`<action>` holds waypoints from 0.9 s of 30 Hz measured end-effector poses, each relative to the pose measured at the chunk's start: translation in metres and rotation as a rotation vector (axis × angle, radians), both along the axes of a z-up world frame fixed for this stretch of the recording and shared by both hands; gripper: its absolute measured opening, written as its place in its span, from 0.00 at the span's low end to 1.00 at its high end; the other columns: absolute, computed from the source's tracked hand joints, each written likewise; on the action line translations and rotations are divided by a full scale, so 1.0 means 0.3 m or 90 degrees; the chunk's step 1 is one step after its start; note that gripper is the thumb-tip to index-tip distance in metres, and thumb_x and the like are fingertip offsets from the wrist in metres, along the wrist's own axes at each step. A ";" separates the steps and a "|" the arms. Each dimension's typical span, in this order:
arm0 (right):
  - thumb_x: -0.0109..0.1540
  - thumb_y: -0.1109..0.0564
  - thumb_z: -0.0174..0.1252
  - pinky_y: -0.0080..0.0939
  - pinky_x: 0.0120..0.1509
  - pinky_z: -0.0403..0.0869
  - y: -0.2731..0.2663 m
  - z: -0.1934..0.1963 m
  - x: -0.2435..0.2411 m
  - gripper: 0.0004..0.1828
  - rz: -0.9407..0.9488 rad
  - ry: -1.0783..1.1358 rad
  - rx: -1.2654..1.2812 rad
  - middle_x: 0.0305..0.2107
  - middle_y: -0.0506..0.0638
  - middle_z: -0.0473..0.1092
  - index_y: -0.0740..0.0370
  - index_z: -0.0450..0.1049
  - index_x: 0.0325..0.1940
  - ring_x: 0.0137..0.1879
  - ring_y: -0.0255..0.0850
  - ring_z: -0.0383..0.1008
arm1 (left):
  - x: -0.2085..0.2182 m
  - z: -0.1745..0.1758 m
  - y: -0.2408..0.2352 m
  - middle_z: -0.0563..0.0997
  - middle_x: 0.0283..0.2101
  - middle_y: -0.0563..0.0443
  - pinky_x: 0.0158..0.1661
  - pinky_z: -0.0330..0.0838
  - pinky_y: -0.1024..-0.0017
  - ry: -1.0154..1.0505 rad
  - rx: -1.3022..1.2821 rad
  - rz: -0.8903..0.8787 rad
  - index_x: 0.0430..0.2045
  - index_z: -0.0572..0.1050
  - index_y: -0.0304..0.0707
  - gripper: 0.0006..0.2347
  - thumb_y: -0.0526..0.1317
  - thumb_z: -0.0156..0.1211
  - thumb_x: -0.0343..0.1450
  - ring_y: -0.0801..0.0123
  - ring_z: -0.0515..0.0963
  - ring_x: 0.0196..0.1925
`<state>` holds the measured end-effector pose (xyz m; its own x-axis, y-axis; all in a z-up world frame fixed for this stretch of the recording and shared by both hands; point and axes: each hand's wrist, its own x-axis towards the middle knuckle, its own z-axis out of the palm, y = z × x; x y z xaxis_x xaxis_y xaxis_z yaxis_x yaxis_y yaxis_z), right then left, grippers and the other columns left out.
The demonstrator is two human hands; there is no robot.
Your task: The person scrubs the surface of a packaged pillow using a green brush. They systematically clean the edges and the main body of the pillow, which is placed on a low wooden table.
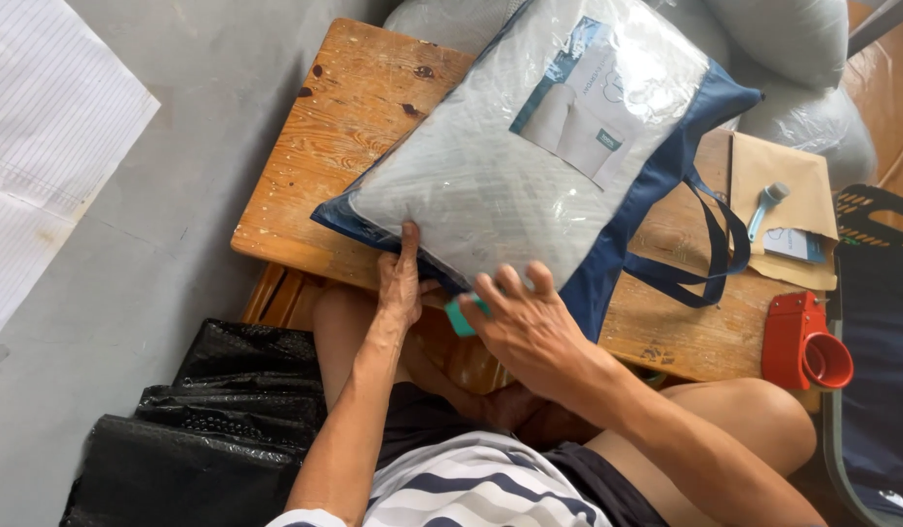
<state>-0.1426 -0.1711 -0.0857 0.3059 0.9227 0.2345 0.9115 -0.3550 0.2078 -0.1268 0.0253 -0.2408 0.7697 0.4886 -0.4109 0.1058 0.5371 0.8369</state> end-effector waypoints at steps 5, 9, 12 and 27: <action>0.59 0.63 0.55 0.53 0.53 0.54 0.074 -0.057 0.108 0.05 0.041 -0.045 0.088 0.35 0.48 0.54 0.53 0.69 0.36 0.42 0.46 0.54 | 0.006 -0.053 0.006 0.75 0.39 0.43 0.36 0.83 0.51 0.019 0.071 0.019 0.46 0.74 0.25 0.36 0.68 0.63 0.67 0.58 0.79 0.41; 0.56 0.64 0.55 0.53 0.50 0.54 -0.142 -0.109 -0.037 0.07 0.023 -0.037 0.032 0.34 0.48 0.55 0.53 0.70 0.34 0.39 0.45 0.54 | 0.021 -0.120 0.002 0.74 0.40 0.40 0.34 0.83 0.48 0.017 0.066 0.032 0.47 0.74 0.22 0.36 0.67 0.63 0.69 0.54 0.79 0.41; 0.54 0.54 0.59 0.55 0.59 0.55 -0.309 -0.133 -0.109 0.07 -0.136 0.121 -0.340 0.44 0.46 0.62 0.43 0.79 0.23 0.55 0.51 0.57 | -0.006 0.171 -0.059 0.47 0.16 0.62 0.20 0.63 0.66 0.107 0.060 0.037 0.12 0.46 0.51 0.31 0.69 0.59 0.58 0.74 0.54 0.20; 0.60 0.64 0.56 0.47 0.52 0.54 -0.373 -0.027 0.049 0.19 -0.070 0.106 0.110 0.44 0.49 0.61 0.50 0.72 0.53 0.50 0.47 0.61 | -0.044 0.310 -0.199 0.54 0.69 0.25 0.55 0.70 0.29 0.091 -0.153 -0.033 0.70 0.49 0.31 0.46 0.70 0.52 0.66 0.27 0.64 0.68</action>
<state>-0.1280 -0.2831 -0.0937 0.4502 0.8320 0.3242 0.8817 -0.4716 -0.0141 -0.1399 -0.0345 -0.1479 0.7171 0.3253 -0.6164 0.2467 0.7086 0.6610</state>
